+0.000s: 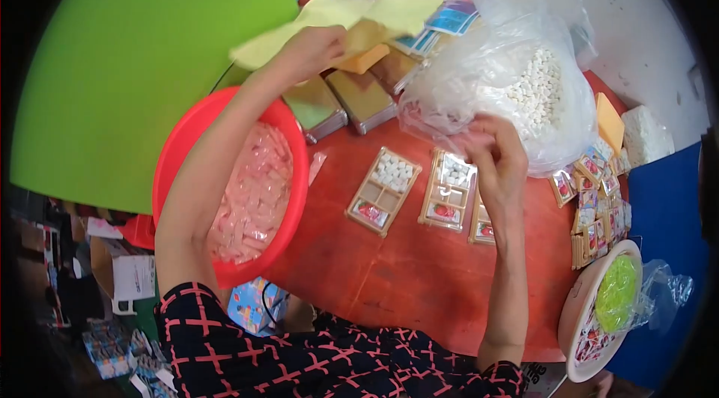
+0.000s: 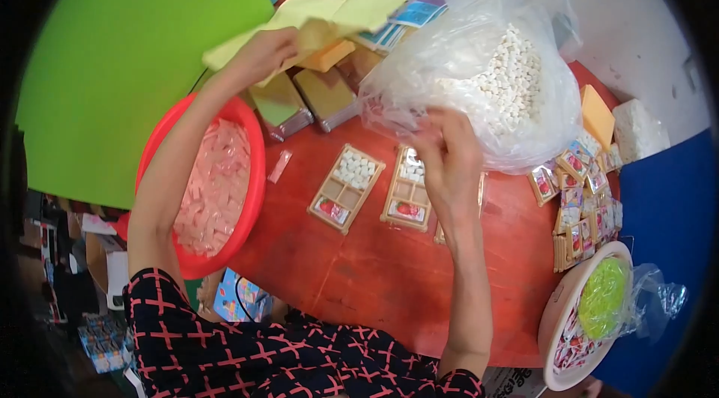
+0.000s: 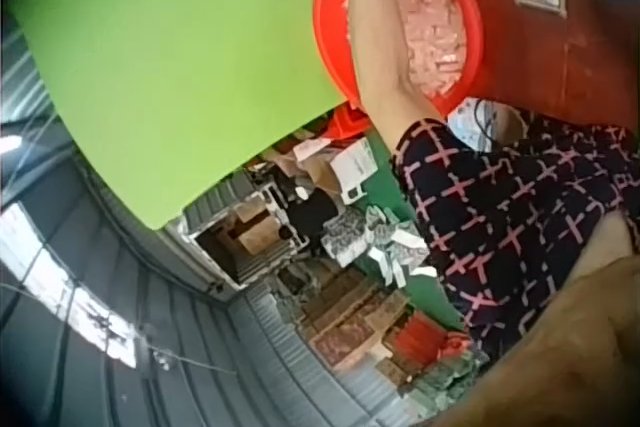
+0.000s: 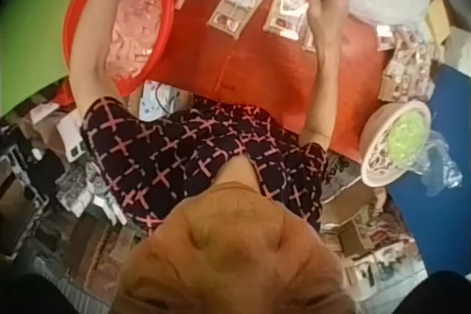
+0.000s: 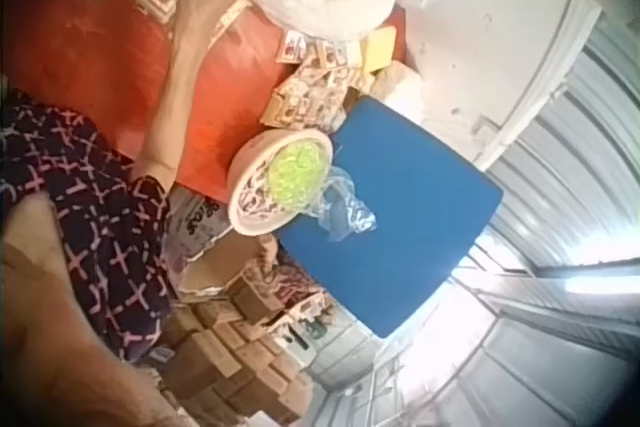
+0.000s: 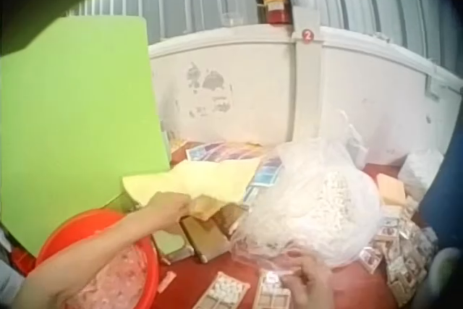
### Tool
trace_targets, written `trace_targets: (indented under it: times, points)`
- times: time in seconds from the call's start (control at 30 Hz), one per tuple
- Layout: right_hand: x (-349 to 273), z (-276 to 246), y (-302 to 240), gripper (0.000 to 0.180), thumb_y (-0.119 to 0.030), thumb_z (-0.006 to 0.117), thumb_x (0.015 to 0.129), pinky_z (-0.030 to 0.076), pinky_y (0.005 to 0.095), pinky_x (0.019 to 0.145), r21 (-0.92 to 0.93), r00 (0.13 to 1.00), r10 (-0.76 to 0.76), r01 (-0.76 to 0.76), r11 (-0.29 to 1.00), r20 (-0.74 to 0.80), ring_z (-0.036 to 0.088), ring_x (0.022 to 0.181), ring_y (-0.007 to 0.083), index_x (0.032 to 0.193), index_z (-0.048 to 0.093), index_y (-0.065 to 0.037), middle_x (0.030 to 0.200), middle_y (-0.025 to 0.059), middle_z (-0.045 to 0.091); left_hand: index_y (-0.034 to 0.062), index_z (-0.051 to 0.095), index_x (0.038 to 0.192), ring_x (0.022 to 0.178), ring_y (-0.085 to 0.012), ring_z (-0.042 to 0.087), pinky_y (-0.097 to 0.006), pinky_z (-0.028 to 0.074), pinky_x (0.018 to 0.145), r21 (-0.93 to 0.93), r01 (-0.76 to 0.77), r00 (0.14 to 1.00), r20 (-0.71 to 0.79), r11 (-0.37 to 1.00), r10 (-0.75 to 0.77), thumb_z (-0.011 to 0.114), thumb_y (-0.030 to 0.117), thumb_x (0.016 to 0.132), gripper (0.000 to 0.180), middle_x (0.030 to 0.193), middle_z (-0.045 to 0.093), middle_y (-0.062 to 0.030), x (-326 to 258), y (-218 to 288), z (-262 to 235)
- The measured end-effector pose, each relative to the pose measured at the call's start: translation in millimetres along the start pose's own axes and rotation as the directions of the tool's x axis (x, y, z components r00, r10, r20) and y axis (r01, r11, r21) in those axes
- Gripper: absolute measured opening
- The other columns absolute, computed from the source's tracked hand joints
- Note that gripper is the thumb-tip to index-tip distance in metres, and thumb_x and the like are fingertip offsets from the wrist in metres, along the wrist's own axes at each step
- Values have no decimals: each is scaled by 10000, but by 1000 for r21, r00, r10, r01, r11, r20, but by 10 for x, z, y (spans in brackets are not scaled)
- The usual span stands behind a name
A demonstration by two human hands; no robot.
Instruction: Packaging small white candies into plastic trays and wrapping them with decorative labels.
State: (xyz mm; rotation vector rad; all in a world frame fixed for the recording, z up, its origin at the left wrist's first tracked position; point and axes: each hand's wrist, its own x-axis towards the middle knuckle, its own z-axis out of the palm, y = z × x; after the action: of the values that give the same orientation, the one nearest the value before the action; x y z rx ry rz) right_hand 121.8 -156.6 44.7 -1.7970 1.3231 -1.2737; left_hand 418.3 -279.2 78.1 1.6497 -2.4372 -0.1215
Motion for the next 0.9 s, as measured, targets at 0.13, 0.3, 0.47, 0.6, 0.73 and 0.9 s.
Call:
trace_targets:
  times: [0.13,0.3,0.47,0.6,0.73,0.9]
  points:
    - [845,171,-183,460,87,574,704,469,238,585,-28,947,-306,305,952,-100,595,708,122,1147,512,-20,1050,118,593,-18,518,889,728,-208,524,-298,422,696,-394,-165,984,-127,904,124,491,110,853,136,770,564,-94,-232,-27,-431]
    - [1707,410,-251,448,52,590,697,463,263,577,-249,788,-609,611,752,92,592,676,147,1133,526,-26,977,118,616,-12,551,968,819,-140,526,-271,423,780,-574,-156,986,-136,804,95,481,97,873,161,876,592,-34,-678,-126,-678]
    - [1770,386,-157,152,-64,584,755,439,269,633,-147,933,-187,241,959,307,533,741,123,896,603,-9,755,58,583,59,584,974,756,-46,508,-220,432,706,-932,-113,914,-234,345,-333,463,163,922,167,870,573,26,-811,-621,-638]
    - [1785,295,-207,107,-81,584,775,397,245,635,17,946,-281,283,959,163,486,664,104,845,594,-1,671,41,547,55,556,956,647,-41,451,-211,396,590,-863,125,884,-127,489,-450,484,187,917,154,782,529,41,-699,-873,-605]
    - [1839,253,-370,141,-96,589,769,401,263,628,-180,964,-247,262,948,99,490,666,116,848,582,21,664,57,556,52,552,997,757,-105,516,-243,415,664,-721,-94,661,-561,687,-499,566,145,859,168,861,562,-4,-525,-488,-601]
    - [1528,360,-473,108,-71,565,789,411,260,637,-209,942,-275,314,926,193,491,664,113,848,579,18,663,51,552,90,575,1032,1013,-258,517,-334,388,828,336,-138,494,-792,931,359,684,139,708,345,1043,576,-79,-342,373,-733]
